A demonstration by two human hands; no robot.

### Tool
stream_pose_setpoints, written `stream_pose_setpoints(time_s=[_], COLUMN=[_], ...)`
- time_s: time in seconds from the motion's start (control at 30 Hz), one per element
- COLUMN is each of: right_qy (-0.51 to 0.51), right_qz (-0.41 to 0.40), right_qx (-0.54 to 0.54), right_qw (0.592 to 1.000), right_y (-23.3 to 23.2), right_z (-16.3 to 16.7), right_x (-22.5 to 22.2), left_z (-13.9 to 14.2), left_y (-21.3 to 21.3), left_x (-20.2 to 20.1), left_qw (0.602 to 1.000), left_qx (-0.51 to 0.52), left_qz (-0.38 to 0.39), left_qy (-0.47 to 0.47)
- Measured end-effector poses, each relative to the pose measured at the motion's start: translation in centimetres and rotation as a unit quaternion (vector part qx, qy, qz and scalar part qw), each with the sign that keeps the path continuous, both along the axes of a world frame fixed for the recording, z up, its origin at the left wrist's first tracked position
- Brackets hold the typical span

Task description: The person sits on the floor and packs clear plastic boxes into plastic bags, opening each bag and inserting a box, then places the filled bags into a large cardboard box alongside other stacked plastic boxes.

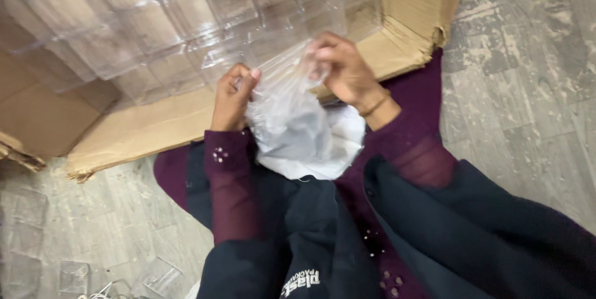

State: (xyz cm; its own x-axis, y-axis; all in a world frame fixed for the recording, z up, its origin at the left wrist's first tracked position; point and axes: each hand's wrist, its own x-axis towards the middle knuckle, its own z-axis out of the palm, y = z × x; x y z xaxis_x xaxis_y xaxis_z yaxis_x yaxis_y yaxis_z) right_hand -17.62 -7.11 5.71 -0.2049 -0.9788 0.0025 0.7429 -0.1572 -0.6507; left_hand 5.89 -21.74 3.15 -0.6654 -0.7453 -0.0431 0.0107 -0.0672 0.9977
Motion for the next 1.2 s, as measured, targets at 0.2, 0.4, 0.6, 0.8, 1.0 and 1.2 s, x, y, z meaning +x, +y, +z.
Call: stream_pose_setpoints(time_s=[0.2, 0.4, 0.6, 0.8, 1.0, 1.2], right_qy=[0.635, 0.622, 0.596, 0.684, 0.691, 0.698], right_qz=[-0.141, -0.177, -0.260, -0.290, -0.294, -0.297], right_qx=[0.041, 0.015, 0.156, 0.087, 0.140, 0.104], right_qw=[0.758, 0.762, 0.743, 0.664, 0.646, 0.643], right_y=[-10.0, -7.5, 1.9, -0.1, -2.8, -2.2], right_z=[-2.5, -1.2, 4.1, 2.5, 0.1, -0.5], right_x=[5.4, 6.2, 3.6, 1.2, 0.1, -0.3], left_z=[-1.8, 0.1, 2.0, -0.2, -2.8, -2.9], left_y=[-1.4, -0.6, 4.5, 2.6, 1.4, 2.4], left_x=[2.7, 2.5, -2.8, -7.4, -8.6, -8.8], left_qw=[0.807, 0.853, 0.971, 0.940, 0.865, 0.871], left_qx=[-0.400, -0.331, -0.131, -0.241, -0.414, -0.381], left_qz=[0.317, 0.293, 0.192, 0.225, 0.223, 0.207], left_qy=[-0.298, -0.277, -0.053, -0.092, -0.176, -0.231])
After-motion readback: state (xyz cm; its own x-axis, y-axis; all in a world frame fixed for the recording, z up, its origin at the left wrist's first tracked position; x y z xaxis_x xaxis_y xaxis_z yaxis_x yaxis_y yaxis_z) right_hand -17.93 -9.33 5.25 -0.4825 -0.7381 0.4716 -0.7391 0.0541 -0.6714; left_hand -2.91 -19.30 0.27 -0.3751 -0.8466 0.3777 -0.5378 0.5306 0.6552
